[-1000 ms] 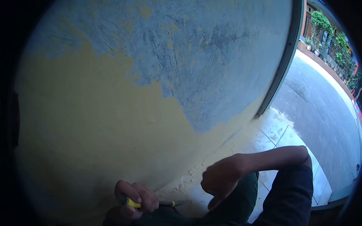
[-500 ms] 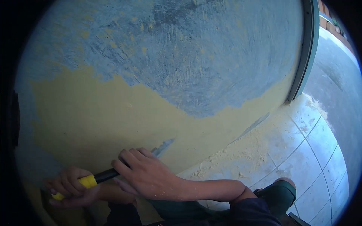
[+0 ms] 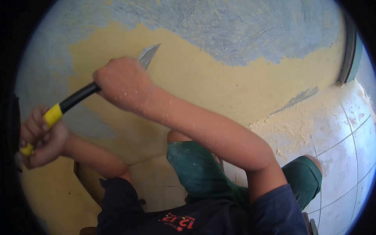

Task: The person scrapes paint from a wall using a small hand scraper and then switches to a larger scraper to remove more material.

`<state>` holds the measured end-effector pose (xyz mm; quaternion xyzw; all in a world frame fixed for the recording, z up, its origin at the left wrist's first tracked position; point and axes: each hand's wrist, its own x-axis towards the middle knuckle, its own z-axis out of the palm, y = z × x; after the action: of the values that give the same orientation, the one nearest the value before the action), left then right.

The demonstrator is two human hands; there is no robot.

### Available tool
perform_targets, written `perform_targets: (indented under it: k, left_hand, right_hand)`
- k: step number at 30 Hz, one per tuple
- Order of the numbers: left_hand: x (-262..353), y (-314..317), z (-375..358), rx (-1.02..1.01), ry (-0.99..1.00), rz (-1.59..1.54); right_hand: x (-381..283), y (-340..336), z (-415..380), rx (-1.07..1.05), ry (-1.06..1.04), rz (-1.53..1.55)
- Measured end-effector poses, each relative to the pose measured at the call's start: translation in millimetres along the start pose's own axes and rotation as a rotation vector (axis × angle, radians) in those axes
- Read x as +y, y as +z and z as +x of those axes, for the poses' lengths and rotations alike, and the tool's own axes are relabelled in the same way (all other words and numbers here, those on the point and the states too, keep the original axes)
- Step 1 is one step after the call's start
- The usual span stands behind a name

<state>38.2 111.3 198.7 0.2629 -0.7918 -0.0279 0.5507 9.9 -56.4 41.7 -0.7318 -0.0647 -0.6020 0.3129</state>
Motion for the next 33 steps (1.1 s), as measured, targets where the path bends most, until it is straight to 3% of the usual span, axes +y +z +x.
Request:
perform_targets:
  k: [5, 7, 11, 13, 17, 19, 33]
  left_hand:
    - [-20.6, 2.7, -14.2, 0.053, -0.041, -0.071]
    - [-12.5, 7.2, -22.2, -0.056, 0.012, -0.025]
    - [9.0, 23.1, -4.4, 0.116, 0.058, 0.14]
    - [-0.4, 13.9, 11.3, -0.443, 0.219, 0.209]
    - [-11.7, 21.5, 3.2, -0.427, 0.255, 0.105]
    - [-7.8, 32.1, -14.5, 0.143, 0.045, 0.079]
    - [-21.1, 51.9, -14.3, 0.239, 0.097, 0.187]
  right_hand:
    - [15.6, 4.2, 0.7, 0.078, 0.002, -0.033]
    - [11.6, 4.3, 3.5, 0.059, -0.01, 0.005]
    - [0.5, 0.7, 16.5, 0.087, -0.008, 0.006]
    - [2.3, -0.9, 19.9, 0.15, -0.05, -0.011]
    - [6.7, 0.4, 14.3, 0.136, -0.043, -0.051]
    - [12.9, 4.7, 11.3, 0.111, -0.027, -0.061]
    - [18.8, 1.5, 13.5, 0.072, -0.012, -0.081]
